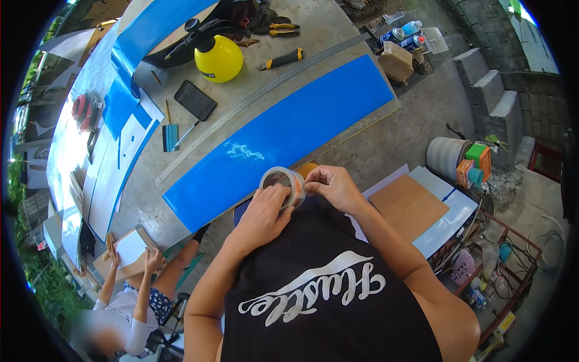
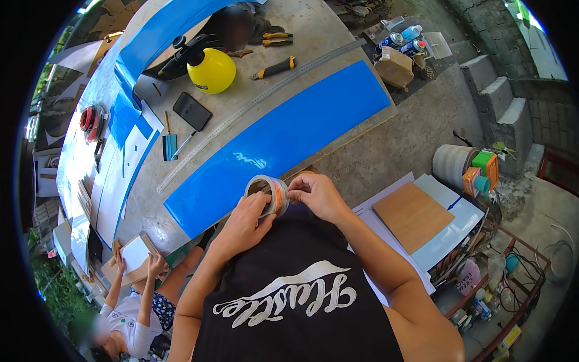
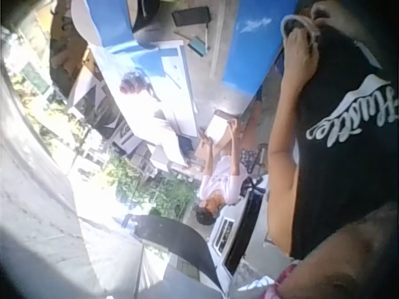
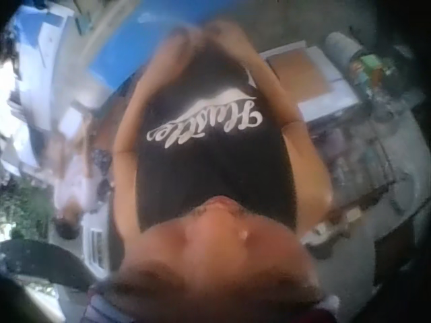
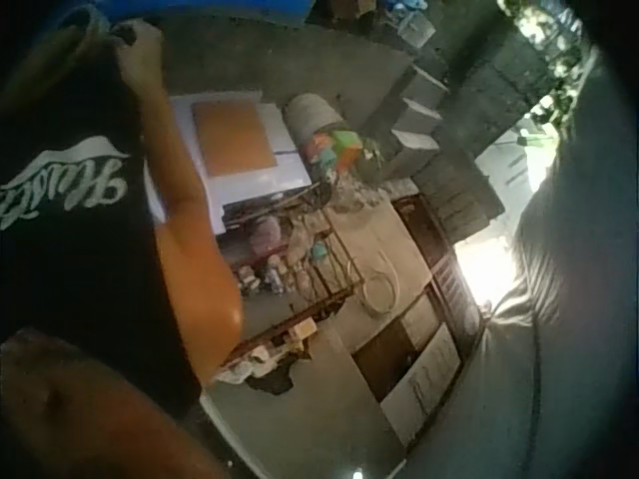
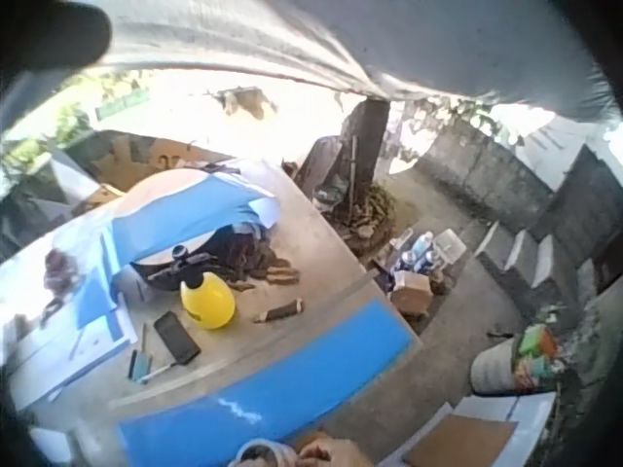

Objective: Measuring, cutting, and applying a blue vinyl film to a curved surface using a utility knife, ruler, and squeegee.

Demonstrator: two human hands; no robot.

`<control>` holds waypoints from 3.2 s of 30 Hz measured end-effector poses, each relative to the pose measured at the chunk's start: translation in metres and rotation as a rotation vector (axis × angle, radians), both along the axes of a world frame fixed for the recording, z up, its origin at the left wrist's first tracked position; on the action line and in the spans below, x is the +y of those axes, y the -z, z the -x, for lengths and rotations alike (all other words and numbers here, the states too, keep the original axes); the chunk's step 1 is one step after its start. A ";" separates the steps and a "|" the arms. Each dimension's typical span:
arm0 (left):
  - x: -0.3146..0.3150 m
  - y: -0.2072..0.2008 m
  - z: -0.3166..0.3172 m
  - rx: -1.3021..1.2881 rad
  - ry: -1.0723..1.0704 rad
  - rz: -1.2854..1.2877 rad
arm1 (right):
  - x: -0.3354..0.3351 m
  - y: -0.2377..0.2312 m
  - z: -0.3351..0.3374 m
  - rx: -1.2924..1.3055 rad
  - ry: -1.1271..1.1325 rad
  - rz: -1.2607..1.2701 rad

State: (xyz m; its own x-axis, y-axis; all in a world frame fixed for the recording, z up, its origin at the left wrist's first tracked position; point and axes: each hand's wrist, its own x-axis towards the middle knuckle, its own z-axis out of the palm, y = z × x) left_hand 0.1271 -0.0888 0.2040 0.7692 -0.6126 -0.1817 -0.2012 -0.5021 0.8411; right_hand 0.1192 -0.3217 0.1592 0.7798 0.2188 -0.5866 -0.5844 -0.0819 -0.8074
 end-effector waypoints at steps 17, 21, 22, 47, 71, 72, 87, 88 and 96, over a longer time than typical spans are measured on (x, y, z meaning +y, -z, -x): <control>-0.128 0.044 -0.034 0.207 -0.165 -0.172 | -0.108 0.049 -0.057 0.055 -0.040 0.006; -0.135 0.052 -0.038 0.190 -0.163 -0.189 | -0.116 0.067 -0.065 0.089 -0.125 -0.026; -0.135 0.054 -0.040 0.174 -0.158 -0.192 | -0.117 0.068 -0.069 0.117 -0.142 -0.027; -0.073 0.133 -0.112 0.372 -0.546 -0.556 | -0.200 0.175 -0.186 -0.135 0.241 0.476; -0.073 0.152 -0.120 0.415 -0.562 -0.542 | -0.195 0.179 -0.192 -0.229 0.065 0.888; -0.072 0.154 -0.119 0.415 -0.563 -0.544 | -0.194 0.178 -0.192 -0.224 0.064 0.893; -0.069 0.157 -0.124 0.466 -0.535 -0.550 | -0.194 0.180 -0.197 -0.226 0.029 0.927; -0.070 0.157 -0.124 0.463 -0.532 -0.552 | -0.197 0.183 -0.197 -0.226 0.030 0.928; -0.069 0.158 -0.125 0.450 -0.521 -0.574 | -0.193 0.181 -0.197 -0.223 0.038 0.957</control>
